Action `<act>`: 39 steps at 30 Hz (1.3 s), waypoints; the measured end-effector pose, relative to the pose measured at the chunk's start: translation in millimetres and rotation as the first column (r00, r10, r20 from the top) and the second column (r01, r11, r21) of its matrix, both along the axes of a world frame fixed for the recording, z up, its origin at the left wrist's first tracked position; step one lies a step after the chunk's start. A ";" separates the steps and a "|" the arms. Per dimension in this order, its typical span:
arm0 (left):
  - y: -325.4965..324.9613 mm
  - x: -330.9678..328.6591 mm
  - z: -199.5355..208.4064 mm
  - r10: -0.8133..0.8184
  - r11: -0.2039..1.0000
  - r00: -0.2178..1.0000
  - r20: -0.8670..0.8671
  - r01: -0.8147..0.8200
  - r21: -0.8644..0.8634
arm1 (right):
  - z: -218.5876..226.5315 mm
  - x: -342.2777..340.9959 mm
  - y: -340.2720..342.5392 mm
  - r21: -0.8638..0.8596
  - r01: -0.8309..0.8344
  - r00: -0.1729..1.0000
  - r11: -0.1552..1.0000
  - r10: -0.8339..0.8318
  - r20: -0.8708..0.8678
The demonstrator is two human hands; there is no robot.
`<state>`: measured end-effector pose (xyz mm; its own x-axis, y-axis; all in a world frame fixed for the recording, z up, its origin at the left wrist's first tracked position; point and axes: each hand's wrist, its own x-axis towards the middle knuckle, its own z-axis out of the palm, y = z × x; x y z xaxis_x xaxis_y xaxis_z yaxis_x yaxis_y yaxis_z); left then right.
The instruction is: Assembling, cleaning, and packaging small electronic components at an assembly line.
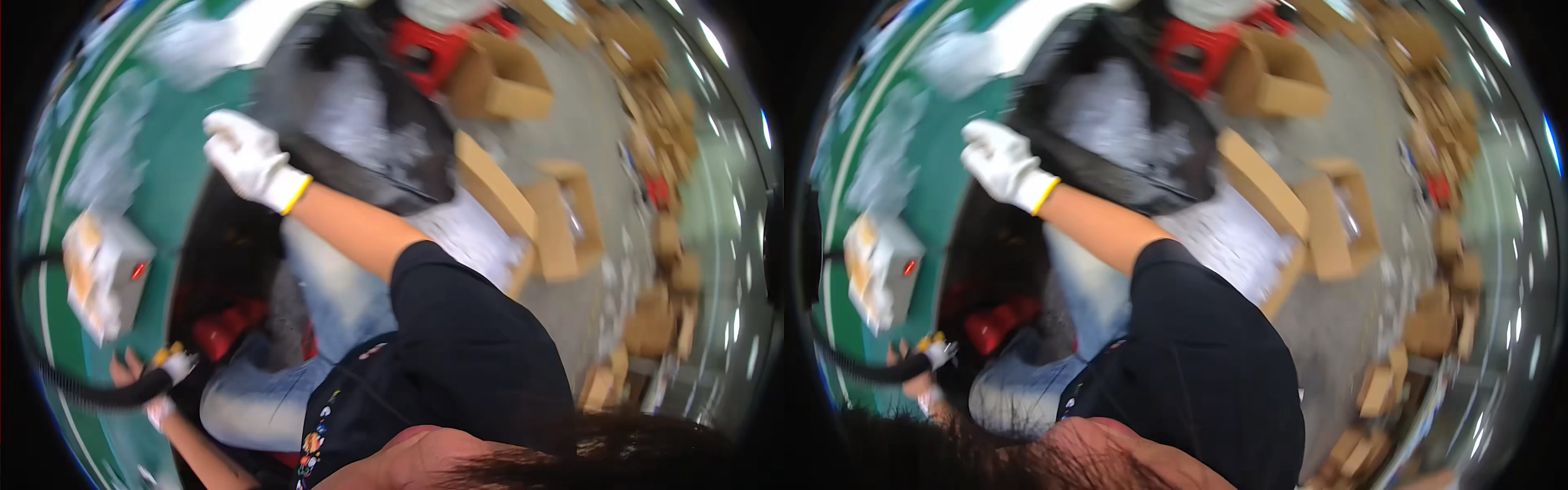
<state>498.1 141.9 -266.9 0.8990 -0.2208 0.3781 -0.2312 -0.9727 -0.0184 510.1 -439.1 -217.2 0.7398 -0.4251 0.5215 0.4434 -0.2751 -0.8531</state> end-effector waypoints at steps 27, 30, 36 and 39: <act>-27.9 13.0 4.4 -0.330 0.612 0.919 -0.213 0.381 0.693 | -228.7 -639.5 -391.0 -0.641 -0.273 -0.533 0.717 -0.668 -0.520; -44.2 -1.0 3.4 -0.310 0.698 0.916 -0.256 0.402 0.593 | -197.9 -618.4 -384.7 -0.619 -0.251 -0.494 0.744 -0.649 -0.579; -79.6 -1.6 -2.3 -0.209 0.881 0.947 -0.243 0.290 0.374 | -130.3 -552.7 -355.5 -0.753 0.007 -0.199 0.658 -0.737 -0.646; -111.9 16.5 -22.8 0.026 0.959 0.989 -0.147 0.017 0.282 | -106.2 -509.6 -337.2 -0.849 0.202 0.154 0.489 -0.872 -0.466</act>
